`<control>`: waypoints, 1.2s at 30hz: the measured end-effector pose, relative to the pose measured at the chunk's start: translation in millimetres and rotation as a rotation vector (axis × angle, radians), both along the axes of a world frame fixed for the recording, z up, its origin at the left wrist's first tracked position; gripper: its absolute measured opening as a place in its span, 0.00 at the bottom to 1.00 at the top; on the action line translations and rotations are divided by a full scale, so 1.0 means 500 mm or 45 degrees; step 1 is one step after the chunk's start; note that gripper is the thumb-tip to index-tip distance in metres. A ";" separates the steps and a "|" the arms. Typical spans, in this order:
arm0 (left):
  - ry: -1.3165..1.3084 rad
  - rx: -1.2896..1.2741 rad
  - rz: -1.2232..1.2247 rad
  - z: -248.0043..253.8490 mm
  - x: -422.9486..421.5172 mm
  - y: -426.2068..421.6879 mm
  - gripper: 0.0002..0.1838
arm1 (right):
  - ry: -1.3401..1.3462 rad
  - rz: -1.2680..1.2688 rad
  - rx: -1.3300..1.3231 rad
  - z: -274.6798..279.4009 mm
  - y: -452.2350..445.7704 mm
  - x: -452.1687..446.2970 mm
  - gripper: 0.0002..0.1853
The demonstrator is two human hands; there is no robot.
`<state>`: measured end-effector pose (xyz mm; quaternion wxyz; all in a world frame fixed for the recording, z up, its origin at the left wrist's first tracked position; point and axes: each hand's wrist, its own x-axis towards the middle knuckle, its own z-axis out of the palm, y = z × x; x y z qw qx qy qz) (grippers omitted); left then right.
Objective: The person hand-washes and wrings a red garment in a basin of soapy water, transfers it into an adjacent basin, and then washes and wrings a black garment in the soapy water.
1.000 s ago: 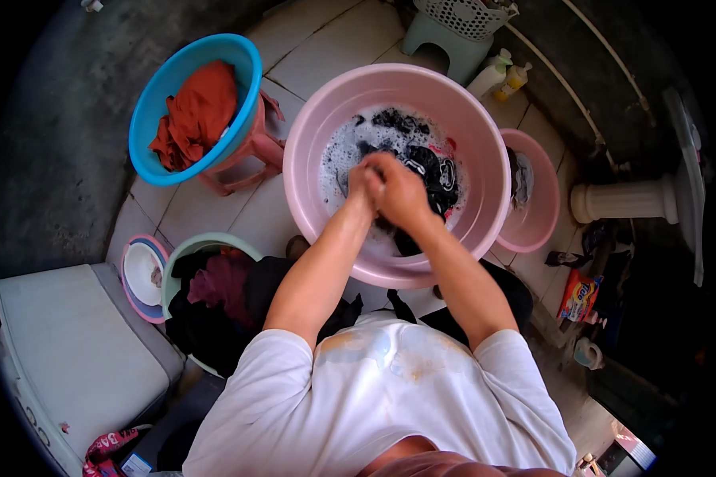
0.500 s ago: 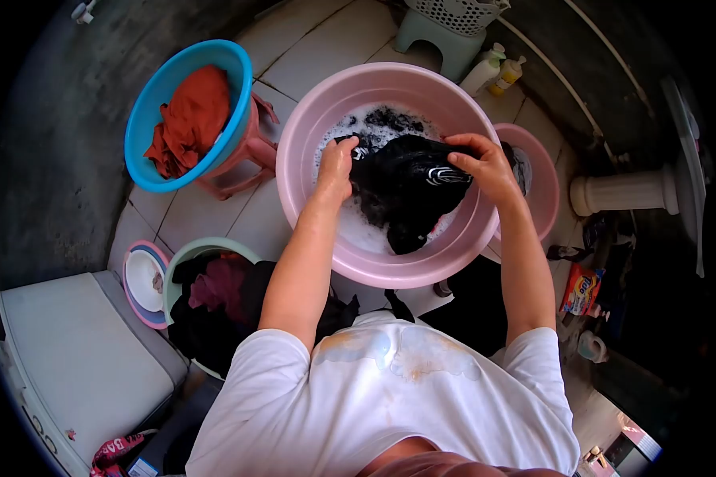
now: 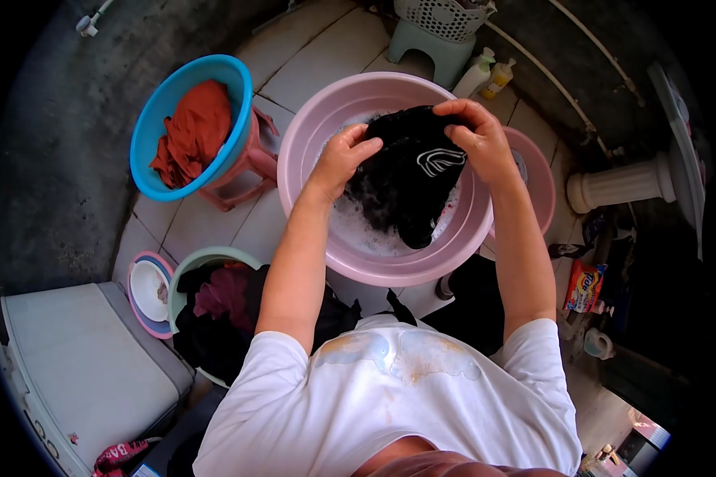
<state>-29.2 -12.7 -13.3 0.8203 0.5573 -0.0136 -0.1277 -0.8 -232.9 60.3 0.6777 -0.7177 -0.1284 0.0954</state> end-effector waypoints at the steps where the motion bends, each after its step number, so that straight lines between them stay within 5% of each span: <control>1: -0.095 0.105 0.030 0.002 -0.001 0.004 0.12 | 0.082 -0.011 0.028 -0.025 -0.016 0.006 0.15; 4: -0.211 -0.017 0.251 0.029 -0.010 -0.003 0.10 | 0.129 -0.096 0.064 -0.098 -0.039 0.004 0.16; 6: -0.228 -0.029 0.255 0.030 -0.009 0.001 0.11 | 0.473 -0.158 0.080 -0.125 -0.028 -0.032 0.20; 10: -0.320 -0.070 0.337 0.035 -0.001 0.000 0.12 | 0.188 -0.033 -0.168 -0.158 0.006 -0.082 0.24; 13: -0.305 0.012 0.416 0.026 0.004 0.012 0.11 | 0.063 -0.227 0.091 -0.145 -0.007 -0.068 0.14; 15: -0.450 0.525 0.763 0.007 0.015 0.034 0.10 | 0.003 -0.219 0.396 -0.138 -0.023 -0.049 0.11; 18: -0.492 0.908 0.795 0.017 0.013 0.042 0.09 | 0.170 -0.179 0.729 -0.125 -0.021 -0.044 0.11; 22: -0.358 0.311 0.614 0.082 -0.005 0.040 0.07 | 0.263 -0.151 0.795 -0.100 0.002 -0.042 0.11; 24: -0.270 -0.224 0.515 0.111 -0.003 0.038 0.07 | 0.276 -0.154 0.677 -0.100 0.010 -0.036 0.14; 28: -0.165 -0.280 0.707 0.080 0.036 0.030 0.08 | 0.103 -0.277 0.496 -0.116 0.019 0.005 0.14; 30: -0.099 -0.098 0.868 0.005 0.080 0.021 0.06 | 0.006 -0.487 0.591 -0.164 0.043 0.037 0.15; 34: 0.351 0.064 1.009 -0.150 0.120 -0.034 0.16 | -0.049 -0.449 -0.147 -0.297 0.080 0.039 0.22; 36: 0.457 0.563 0.941 -0.237 0.121 -0.052 0.21 | -0.220 -0.371 -0.455 -0.388 0.096 0.033 0.21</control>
